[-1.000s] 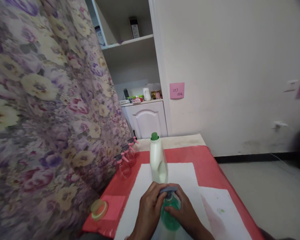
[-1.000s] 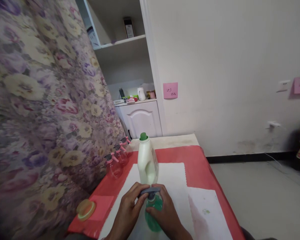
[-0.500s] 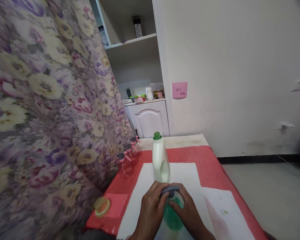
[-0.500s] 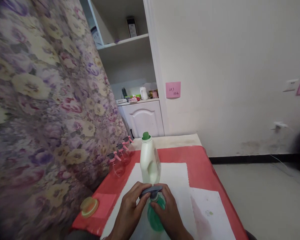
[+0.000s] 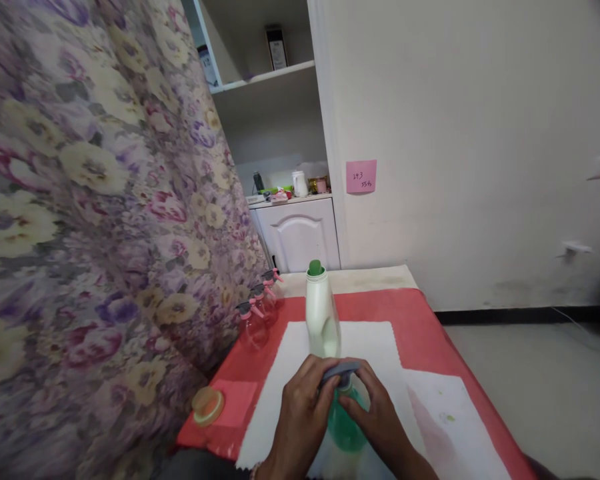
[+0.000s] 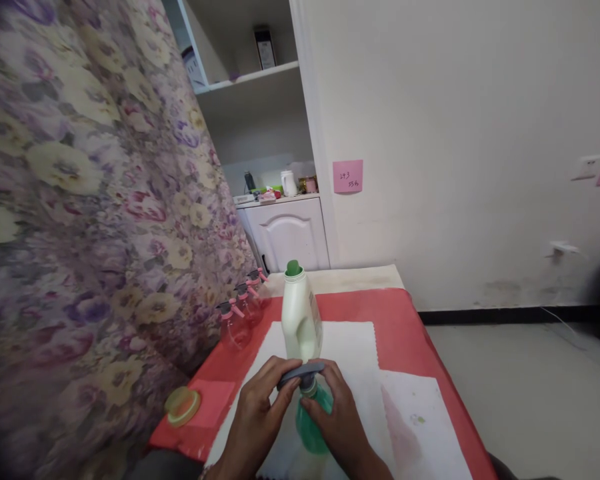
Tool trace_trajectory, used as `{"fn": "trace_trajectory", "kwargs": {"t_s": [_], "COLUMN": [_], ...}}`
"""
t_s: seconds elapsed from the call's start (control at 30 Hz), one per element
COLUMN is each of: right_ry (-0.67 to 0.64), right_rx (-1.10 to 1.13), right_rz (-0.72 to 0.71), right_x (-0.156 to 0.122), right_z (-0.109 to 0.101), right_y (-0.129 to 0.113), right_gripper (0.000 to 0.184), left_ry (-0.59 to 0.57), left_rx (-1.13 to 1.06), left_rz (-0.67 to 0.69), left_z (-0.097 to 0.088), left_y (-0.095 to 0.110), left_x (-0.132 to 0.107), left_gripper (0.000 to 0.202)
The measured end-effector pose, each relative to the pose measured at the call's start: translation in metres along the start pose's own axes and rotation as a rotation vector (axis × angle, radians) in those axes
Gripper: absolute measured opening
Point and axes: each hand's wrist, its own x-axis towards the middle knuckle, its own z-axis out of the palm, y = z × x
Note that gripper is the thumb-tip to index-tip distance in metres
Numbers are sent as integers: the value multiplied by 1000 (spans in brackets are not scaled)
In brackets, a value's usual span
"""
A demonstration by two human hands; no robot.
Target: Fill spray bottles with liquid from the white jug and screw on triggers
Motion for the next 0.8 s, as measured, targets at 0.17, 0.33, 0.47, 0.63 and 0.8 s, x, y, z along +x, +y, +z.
{"fn": "trace_trajectory", "kwargs": {"t_s": [0.17, 0.33, 0.47, 0.63, 0.8], "right_ry": [19, -2, -4, -21, -19], "right_rx": [30, 60, 65, 56, 46], "right_rz": [5, 28, 55, 81, 83], "right_x": [-2, -2, -2, -3, -4], "right_z": [-10, -24, -27, -28, -32], "right_y": [4, 8, 11, 18, 24], "right_gripper": [49, 52, 53, 56, 55], "left_ry": [61, 165, 246, 280, 363], "left_rx": [20, -23, -37, -44, 2], "left_rz": [-15, -63, -89, -124, -82], "left_z": [-8, -19, -27, -39, -48], "left_y": [-1, -2, -3, 3, 11], "left_x": [2, 4, 6, 7, 2], "left_gripper": [19, 20, 20, 24, 22]}}
